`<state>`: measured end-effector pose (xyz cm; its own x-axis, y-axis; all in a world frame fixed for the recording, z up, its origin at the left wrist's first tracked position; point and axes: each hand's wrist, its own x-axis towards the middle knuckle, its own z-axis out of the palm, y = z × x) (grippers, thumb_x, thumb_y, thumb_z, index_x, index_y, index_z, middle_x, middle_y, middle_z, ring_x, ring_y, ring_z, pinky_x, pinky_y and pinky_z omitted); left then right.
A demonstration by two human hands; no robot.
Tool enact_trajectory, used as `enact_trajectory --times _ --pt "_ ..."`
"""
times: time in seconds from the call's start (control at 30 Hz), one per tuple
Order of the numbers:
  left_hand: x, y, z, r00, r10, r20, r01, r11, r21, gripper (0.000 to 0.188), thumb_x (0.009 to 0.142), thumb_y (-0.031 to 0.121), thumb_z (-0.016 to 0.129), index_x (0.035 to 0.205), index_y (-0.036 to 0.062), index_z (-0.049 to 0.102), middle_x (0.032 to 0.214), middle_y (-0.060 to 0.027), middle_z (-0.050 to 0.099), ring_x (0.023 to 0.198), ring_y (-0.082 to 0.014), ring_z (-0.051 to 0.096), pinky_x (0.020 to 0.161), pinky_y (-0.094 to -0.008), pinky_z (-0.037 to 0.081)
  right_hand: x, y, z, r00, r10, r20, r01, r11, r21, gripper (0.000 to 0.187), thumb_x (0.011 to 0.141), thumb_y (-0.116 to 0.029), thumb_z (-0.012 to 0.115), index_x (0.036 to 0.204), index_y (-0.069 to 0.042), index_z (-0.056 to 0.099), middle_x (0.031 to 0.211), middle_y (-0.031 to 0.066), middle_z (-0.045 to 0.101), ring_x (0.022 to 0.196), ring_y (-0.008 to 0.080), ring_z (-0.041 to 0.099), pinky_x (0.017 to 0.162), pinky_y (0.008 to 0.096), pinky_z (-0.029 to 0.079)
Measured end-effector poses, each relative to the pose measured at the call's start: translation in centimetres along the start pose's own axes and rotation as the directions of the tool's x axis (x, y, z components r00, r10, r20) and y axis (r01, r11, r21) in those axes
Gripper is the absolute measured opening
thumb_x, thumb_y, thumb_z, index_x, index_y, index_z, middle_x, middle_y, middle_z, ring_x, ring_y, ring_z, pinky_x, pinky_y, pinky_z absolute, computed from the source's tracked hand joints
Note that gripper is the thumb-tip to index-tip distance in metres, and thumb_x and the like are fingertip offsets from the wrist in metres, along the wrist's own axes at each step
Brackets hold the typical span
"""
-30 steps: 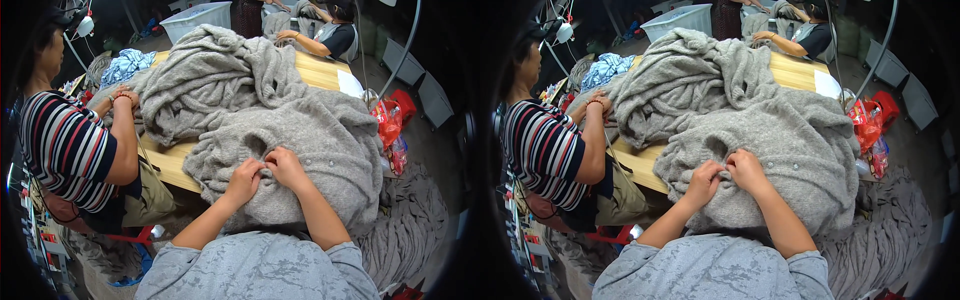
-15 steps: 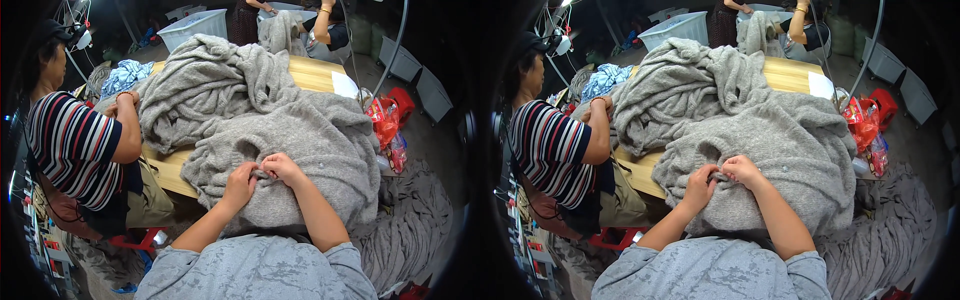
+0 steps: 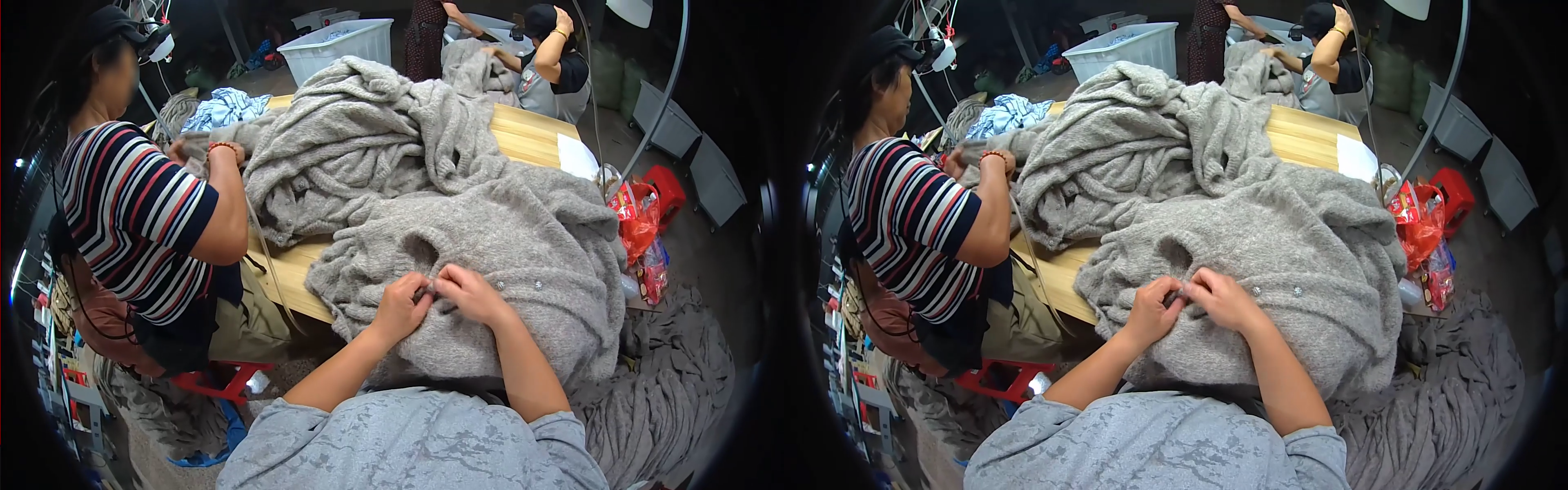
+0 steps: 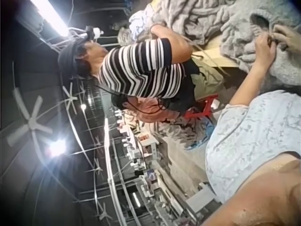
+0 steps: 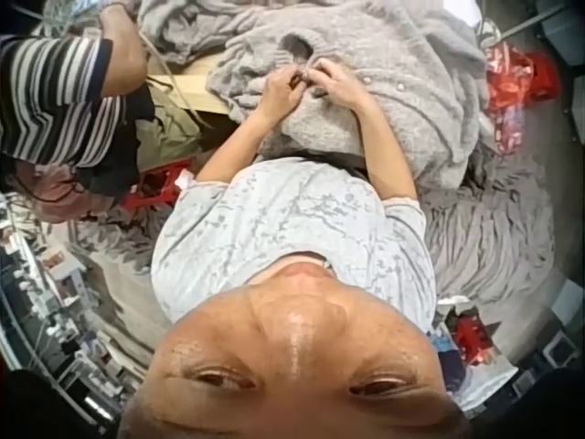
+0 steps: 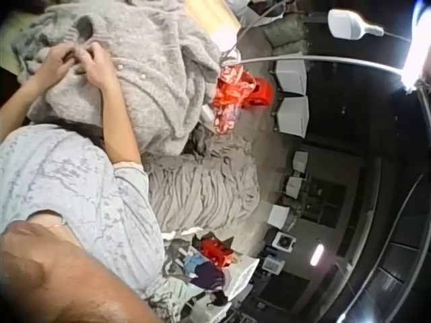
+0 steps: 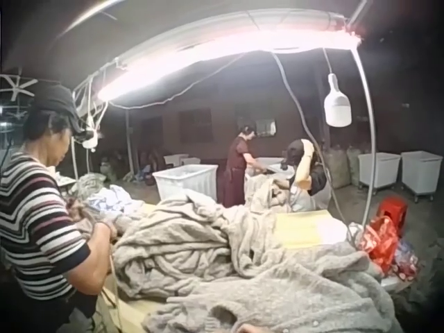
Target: Inspecting a knitted sweater and trimming loose threads using snips.
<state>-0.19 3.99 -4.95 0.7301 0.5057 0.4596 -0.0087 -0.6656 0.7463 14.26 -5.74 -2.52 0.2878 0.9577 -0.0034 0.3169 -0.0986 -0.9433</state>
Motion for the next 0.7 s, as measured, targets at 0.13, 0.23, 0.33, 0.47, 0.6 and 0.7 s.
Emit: enact_trajectory --times 0.13,0.23,0.33,0.47,0.6,0.7 --pt "0.1 -0.5 0.0 0.984 -0.177 0.026 0.179 0.977 -0.113 0.011 0.076 0.005 0.064 0.083 0.0003 0.058 0.071 -0.0126 0.059 0.059 -0.0185 0.057 0.055 -0.0299 0.044 -0.8 0.0 0.5 0.965 -0.251 -0.077 0.22 0.932 -0.287 0.021 0.081 -0.016 0.059 0.091 0.001 0.055 0.081 0.0186 0.06 0.074 0.0348 0.058 0.064 0.0395 0.045" --pt "0.2 -0.3 -0.2 0.957 -0.269 0.105 0.284 0.943 -0.174 0.009 0.079 0.006 0.064 0.084 0.0003 0.058 0.073 -0.0088 0.061 0.061 -0.0099 0.055 0.056 -0.0268 0.043 -0.8 -0.2 0.7 0.944 -0.306 -0.12 0.247 0.902 -0.355 0.019 0.079 -0.013 0.059 0.09 0.002 0.056 0.083 0.0195 0.06 0.077 0.0372 0.059 0.067 0.0415 0.046" --pt "0.0 -1.4 0.1 0.949 -0.286 0.135 0.315 0.891 -0.326 0.007 0.082 0.006 0.063 0.084 0.0006 0.059 0.074 -0.0031 0.062 0.064 -0.0038 0.052 0.057 -0.0229 0.043 -0.8 -0.3 0.8 0.939 -0.319 -0.126 0.248 0.885 -0.393 0.016 0.077 -0.011 0.058 0.087 0.002 0.057 0.084 0.0195 0.06 0.076 0.0375 0.059 0.068 0.042 0.047" --pt "0.2 -2.1 0.2 0.94 -0.282 0.191 0.341 0.798 -0.498 0.005 0.084 0.004 0.062 0.084 0.0005 0.059 0.076 0.0005 0.062 0.067 -0.0026 0.052 0.059 -0.0206 0.042 -0.6 -0.1 0.8 0.927 -0.346 -0.143 0.263 0.874 -0.408 0.013 0.075 -0.01 0.058 0.083 0.001 0.059 0.08 0.0184 0.06 0.073 0.0371 0.059 0.066 0.0421 0.047" --pt "0.4 -1.5 0.2 0.932 -0.28 0.23 0.362 0.73 -0.579 0.005 0.084 0.002 0.063 0.083 0.0009 0.058 0.075 0.0024 0.06 0.067 -0.0015 0.05 0.059 -0.0185 0.041 -0.3 -0.2 0.5 0.953 -0.209 -0.218 0.148 0.953 -0.263 0.012 0.071 -0.008 0.057 0.076 0.002 0.06 0.064 0.0134 0.06 0.058 0.0291 0.058 0.055 0.0376 0.045" --pt "0.6 -0.9 0.1 0.941 -0.264 0.21 0.337 0.73 -0.595 0.007 0.083 0.002 0.064 0.081 0.0018 0.057 0.073 0.0043 0.058 0.065 -0.0001 0.047 0.056 -0.0175 0.038 0.4 0.3 -0.6 0.992 0.065 -0.107 -0.059 0.997 0.055 0.011 0.074 -0.009 0.058 0.073 0.001 0.061 0.058 0.004 0.058 0.05 0.0148 0.054 0.047 0.0295 0.042"
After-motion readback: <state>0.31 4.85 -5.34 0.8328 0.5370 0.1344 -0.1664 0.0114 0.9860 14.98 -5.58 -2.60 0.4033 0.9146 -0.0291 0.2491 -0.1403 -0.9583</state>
